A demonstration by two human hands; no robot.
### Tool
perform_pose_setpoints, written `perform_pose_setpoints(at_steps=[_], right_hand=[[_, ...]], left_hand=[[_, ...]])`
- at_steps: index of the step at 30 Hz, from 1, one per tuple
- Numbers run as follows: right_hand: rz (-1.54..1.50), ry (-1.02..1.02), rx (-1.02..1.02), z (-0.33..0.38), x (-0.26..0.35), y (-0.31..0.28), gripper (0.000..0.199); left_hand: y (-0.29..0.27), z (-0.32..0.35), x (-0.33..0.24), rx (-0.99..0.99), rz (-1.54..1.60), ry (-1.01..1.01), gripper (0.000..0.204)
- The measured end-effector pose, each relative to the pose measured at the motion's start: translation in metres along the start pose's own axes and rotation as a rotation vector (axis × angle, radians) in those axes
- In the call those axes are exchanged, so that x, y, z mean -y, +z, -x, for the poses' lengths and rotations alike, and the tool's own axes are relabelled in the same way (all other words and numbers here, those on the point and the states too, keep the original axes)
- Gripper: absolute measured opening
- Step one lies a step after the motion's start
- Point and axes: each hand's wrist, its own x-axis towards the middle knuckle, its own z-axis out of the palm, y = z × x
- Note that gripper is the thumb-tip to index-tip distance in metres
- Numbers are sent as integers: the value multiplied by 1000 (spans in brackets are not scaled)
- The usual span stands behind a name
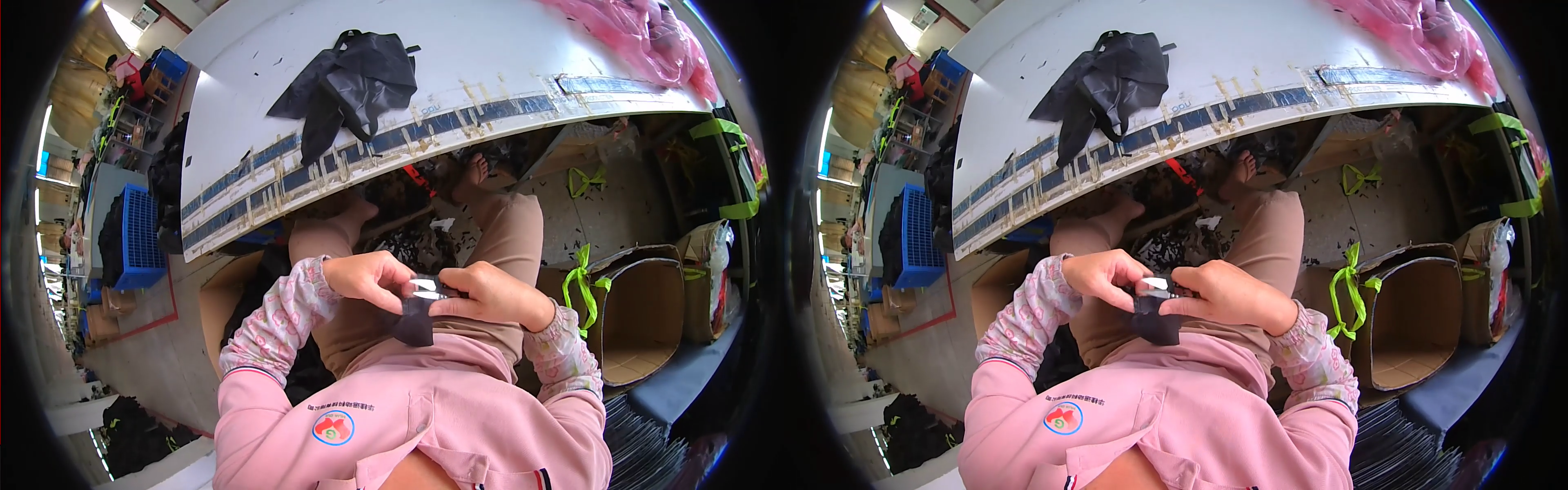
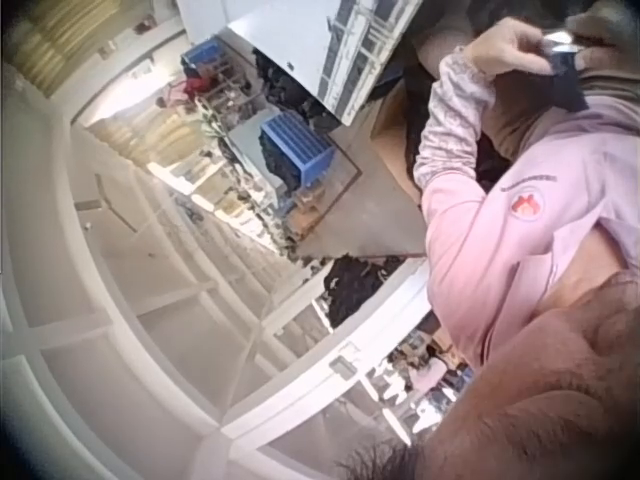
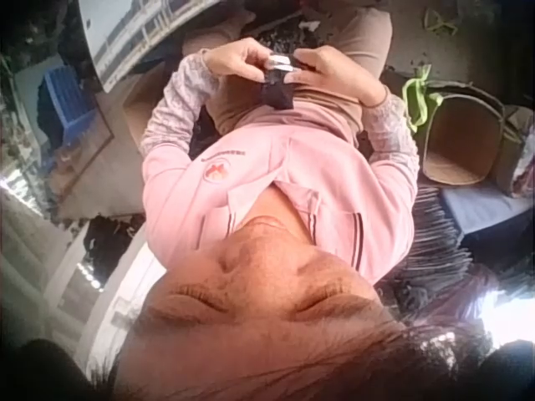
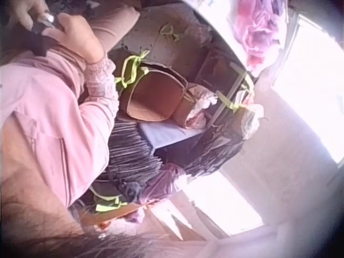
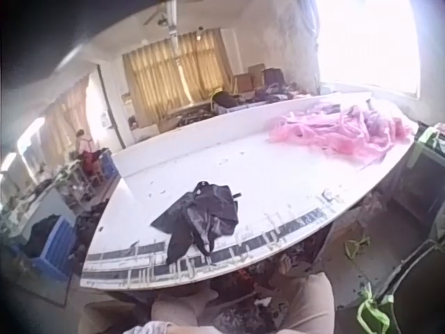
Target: Trimming excess material or loose threads from black fabric pieces using small snippers.
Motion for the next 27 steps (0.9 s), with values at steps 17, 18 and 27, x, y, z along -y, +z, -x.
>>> perform_pose_setpoints(at_steps=[17,18,27], right_hand=[[239,9,-473,-7,10,23,34],[239,9,-473,-6,10,21,34],[110,113,-370,-1,7,15,35]], left_hand=[[27,-7,13,-682,-32,432,16],[28,-7,12,-682,-32,432,16],[25,-4,14,-707,-17,374,12]])
